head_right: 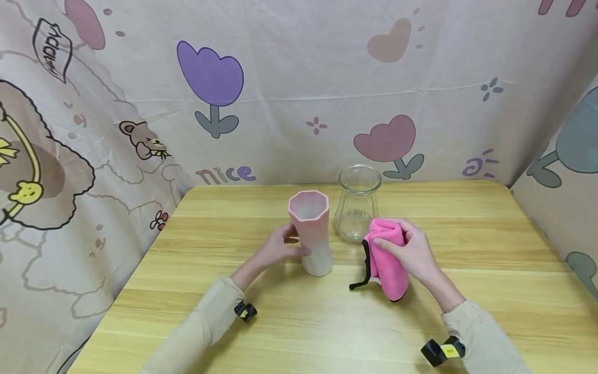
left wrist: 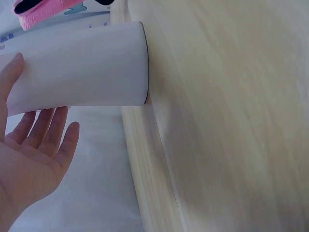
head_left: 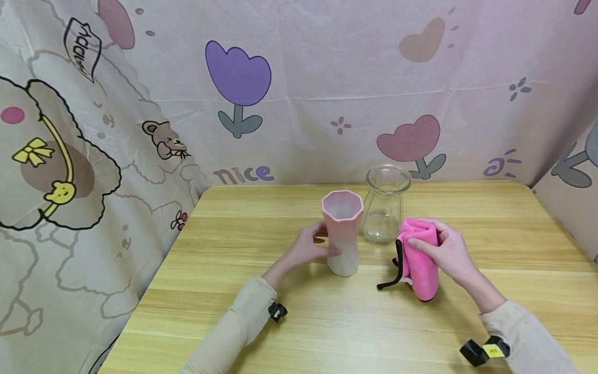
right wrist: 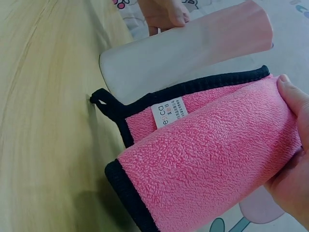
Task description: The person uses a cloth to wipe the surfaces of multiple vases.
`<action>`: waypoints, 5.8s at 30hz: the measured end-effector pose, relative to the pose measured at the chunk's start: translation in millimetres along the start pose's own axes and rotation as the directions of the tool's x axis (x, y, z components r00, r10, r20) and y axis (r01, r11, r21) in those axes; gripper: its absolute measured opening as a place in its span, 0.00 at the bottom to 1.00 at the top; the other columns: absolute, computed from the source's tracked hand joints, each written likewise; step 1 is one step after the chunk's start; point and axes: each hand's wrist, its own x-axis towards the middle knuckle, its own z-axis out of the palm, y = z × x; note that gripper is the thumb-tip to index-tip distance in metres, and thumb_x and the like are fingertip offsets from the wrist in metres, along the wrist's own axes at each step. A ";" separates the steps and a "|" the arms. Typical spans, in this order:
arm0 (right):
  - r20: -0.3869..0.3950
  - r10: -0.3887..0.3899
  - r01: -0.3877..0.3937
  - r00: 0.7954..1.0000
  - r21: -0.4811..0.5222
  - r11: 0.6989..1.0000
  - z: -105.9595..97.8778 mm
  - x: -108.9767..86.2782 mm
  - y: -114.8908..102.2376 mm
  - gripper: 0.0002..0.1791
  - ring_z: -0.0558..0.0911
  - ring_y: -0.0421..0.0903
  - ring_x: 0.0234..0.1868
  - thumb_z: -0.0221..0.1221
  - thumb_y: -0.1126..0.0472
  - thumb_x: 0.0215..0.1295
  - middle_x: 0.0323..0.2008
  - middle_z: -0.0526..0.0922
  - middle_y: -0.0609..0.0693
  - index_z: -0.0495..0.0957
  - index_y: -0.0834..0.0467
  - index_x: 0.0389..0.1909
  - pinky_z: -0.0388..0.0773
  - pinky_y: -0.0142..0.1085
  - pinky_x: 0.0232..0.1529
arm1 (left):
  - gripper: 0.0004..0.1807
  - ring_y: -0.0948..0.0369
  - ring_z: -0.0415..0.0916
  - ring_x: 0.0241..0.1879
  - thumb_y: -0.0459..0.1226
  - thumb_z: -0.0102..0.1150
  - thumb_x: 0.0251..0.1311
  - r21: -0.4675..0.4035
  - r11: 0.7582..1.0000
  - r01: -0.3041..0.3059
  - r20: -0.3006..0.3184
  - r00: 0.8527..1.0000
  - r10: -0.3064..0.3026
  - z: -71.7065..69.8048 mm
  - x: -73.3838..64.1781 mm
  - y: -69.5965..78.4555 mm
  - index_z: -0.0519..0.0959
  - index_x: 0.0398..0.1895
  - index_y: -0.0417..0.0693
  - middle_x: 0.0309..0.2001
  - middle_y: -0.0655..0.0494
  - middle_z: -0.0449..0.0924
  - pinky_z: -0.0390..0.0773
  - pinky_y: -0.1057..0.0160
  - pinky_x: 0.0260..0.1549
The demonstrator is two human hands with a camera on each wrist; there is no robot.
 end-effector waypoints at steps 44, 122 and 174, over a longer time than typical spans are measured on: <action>0.137 -0.147 0.163 0.980 -0.112 0.980 53.5 28.2 -31.4 0.26 0.78 0.34 0.39 0.68 0.63 0.47 0.43 0.80 0.54 0.74 0.59 0.51 0.78 0.28 0.36 | 0.33 0.57 0.73 0.46 0.36 0.71 0.42 -0.009 1.000 -0.021 0.016 1.000 0.021 6.1 -4.0 0.0 0.71 0.56 0.43 0.49 0.50 0.77 0.74 0.59 0.48; -0.078 -0.532 0.509 0.843 -0.203 0.837 62.6 14.6 -43.9 0.33 0.75 0.31 0.47 0.71 0.79 0.28 0.42 0.80 0.60 0.77 0.67 0.45 0.71 0.22 0.49 | 0.30 0.51 0.73 0.47 0.31 0.68 0.44 -0.021 1.000 -0.023 0.024 0.999 0.023 2.5 -15.4 34.5 0.70 0.54 0.35 0.48 0.42 0.76 0.73 0.53 0.49; 0.362 -0.120 0.305 0.925 -0.514 0.802 74.6 13.1 13.5 0.19 0.72 0.36 0.24 0.70 0.54 0.43 0.26 0.79 0.42 0.78 0.56 0.36 0.70 0.29 0.23 | 0.33 0.60 0.73 0.47 0.36 0.71 0.41 -0.025 1.000 -0.014 0.015 1.000 0.015 7.1 -2.9 -1.7 0.71 0.55 0.48 0.49 0.55 0.76 0.74 0.61 0.47</action>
